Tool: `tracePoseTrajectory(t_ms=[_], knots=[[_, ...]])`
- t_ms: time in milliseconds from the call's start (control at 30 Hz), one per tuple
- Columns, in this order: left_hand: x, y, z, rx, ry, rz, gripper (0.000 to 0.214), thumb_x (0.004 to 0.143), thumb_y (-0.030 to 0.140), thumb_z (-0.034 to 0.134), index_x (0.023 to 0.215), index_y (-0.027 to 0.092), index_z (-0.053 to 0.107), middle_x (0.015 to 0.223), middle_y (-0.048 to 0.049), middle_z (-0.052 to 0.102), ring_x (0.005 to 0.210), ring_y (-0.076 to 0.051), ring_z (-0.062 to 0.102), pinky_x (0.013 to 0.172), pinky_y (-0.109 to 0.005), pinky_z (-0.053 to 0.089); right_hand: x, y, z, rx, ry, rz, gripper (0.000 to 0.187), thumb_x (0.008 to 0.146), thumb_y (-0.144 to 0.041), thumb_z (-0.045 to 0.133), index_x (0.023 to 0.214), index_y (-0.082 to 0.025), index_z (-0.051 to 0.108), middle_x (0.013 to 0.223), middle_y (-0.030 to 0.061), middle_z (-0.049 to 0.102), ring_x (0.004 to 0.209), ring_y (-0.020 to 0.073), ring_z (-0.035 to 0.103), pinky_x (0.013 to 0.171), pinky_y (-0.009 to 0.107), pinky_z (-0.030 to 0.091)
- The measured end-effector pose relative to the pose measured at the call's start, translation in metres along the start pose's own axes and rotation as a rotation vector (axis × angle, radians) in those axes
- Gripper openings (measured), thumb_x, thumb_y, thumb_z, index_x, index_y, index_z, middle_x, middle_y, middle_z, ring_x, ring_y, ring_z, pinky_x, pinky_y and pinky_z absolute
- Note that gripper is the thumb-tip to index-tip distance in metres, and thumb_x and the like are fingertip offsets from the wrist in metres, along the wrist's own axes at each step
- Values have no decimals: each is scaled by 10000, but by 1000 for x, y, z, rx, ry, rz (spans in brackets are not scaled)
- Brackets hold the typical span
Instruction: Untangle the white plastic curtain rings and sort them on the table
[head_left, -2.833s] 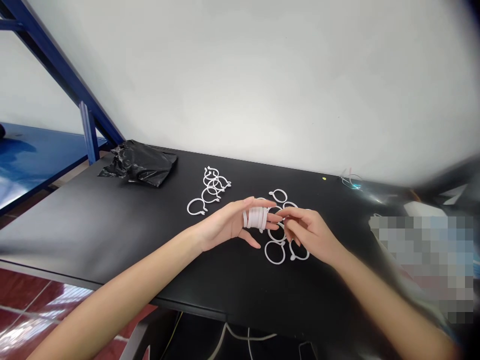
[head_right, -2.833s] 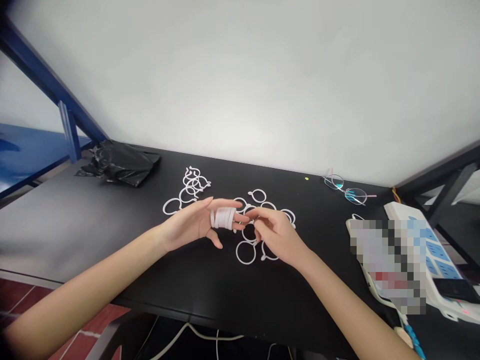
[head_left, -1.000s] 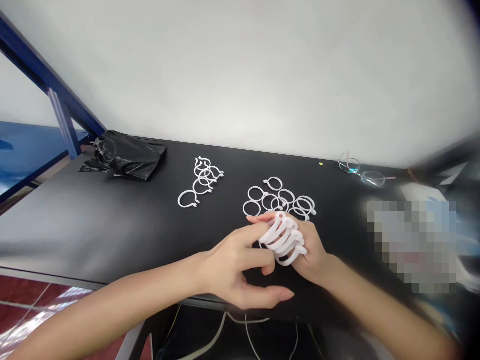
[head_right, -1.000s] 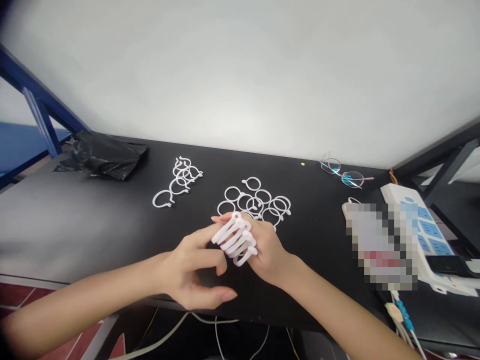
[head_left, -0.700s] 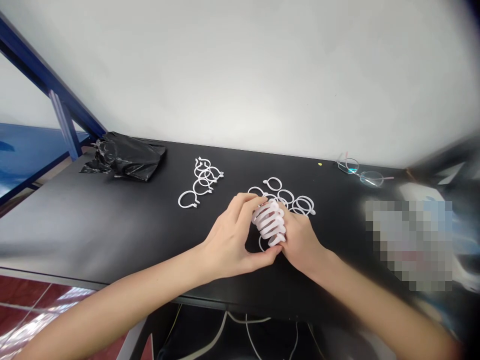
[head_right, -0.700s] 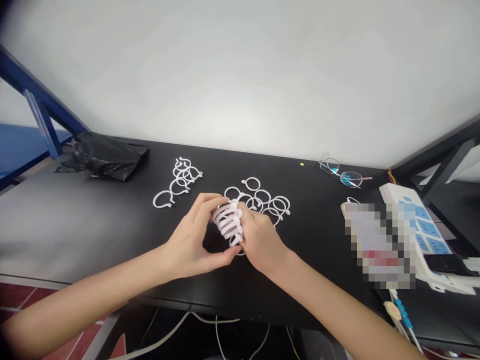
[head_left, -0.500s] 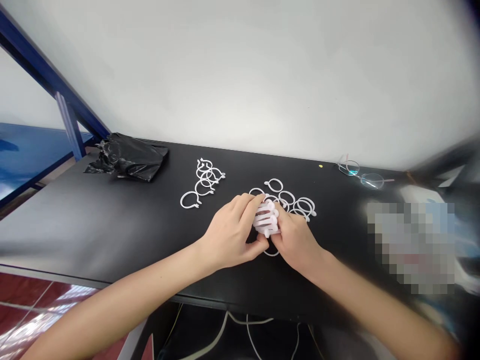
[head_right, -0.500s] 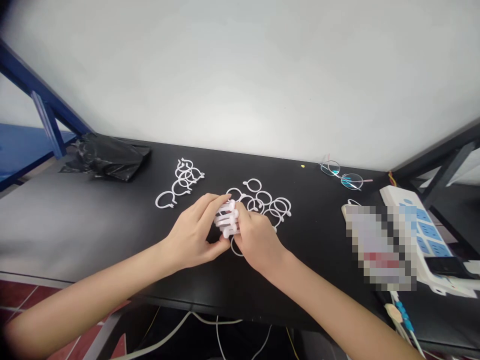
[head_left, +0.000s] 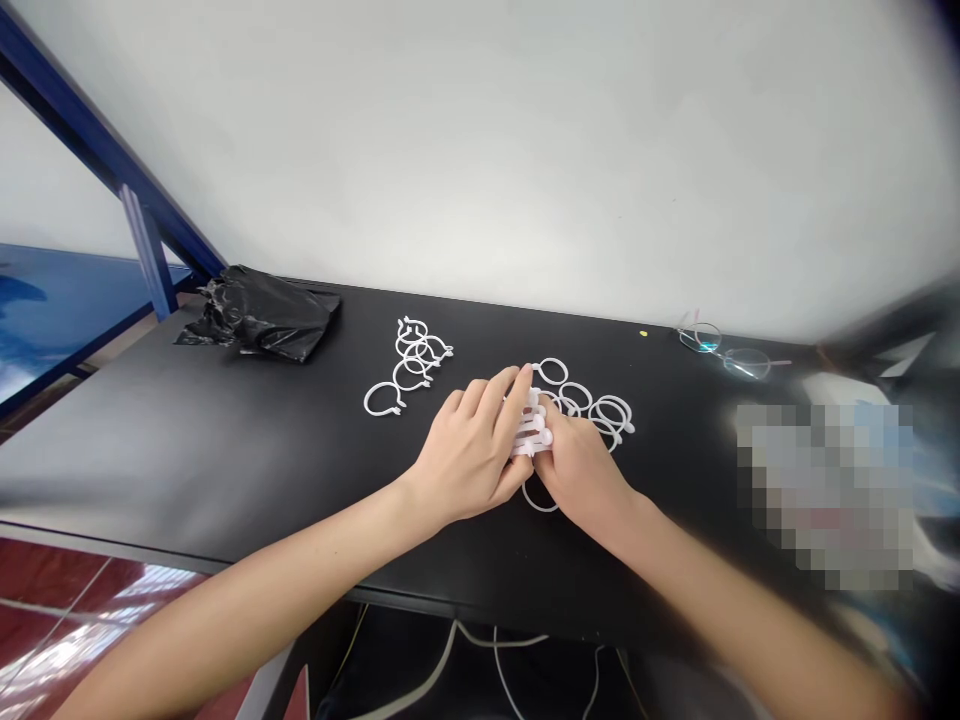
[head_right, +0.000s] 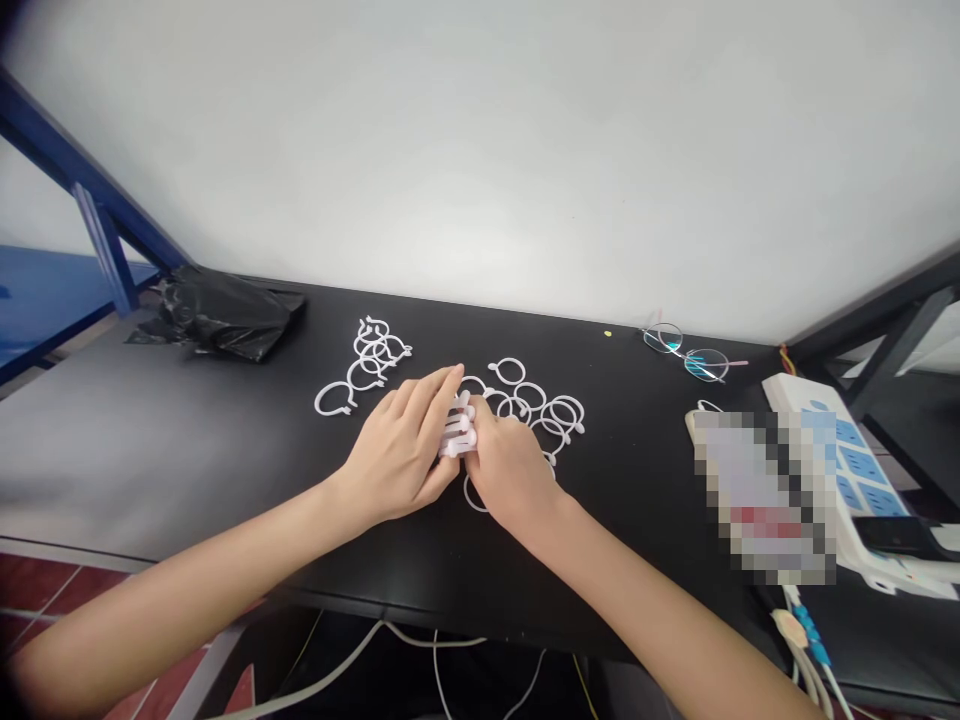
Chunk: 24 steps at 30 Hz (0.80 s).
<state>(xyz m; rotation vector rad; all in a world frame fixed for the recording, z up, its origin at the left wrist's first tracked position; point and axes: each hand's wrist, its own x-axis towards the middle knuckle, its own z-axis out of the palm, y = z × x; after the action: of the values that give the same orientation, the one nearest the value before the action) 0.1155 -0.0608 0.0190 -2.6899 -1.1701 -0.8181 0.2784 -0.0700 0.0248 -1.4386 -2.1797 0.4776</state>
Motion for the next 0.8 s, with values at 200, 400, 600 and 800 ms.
tracePoseTrajectory(t_ms=[200,400,600,800], knots=[[1,1,4,66,18,35,621,955,329,349,1459,-18,248,1387,-262,506,1197,-347,518,914,-450,419,2,-3,0,-62,-41,22,148,857,-71,403,933,-177,474,699,50,620,556,187,562,536,282,376],[1,0,3,15,-102,-72,585,955,315,343,1428,-27,308,1339,-225,559,1058,-304,594,836,-414,457,5,-7,2,-175,-99,65,169,844,-33,418,924,-179,448,712,41,619,543,177,549,503,265,351],[-1,-2,0,-41,-161,-119,620,913,303,381,1450,15,270,1327,-208,562,1078,-289,595,862,-403,458,7,-13,1,-300,-175,111,147,876,-37,447,977,-143,462,738,52,650,591,202,614,510,272,337],[4,-8,1,27,-170,-166,507,881,185,408,1364,30,385,1282,-189,597,1063,-292,614,851,-415,463,13,-19,4,-465,-199,76,209,872,-23,450,1053,-125,476,769,68,679,600,226,653,487,281,308]])
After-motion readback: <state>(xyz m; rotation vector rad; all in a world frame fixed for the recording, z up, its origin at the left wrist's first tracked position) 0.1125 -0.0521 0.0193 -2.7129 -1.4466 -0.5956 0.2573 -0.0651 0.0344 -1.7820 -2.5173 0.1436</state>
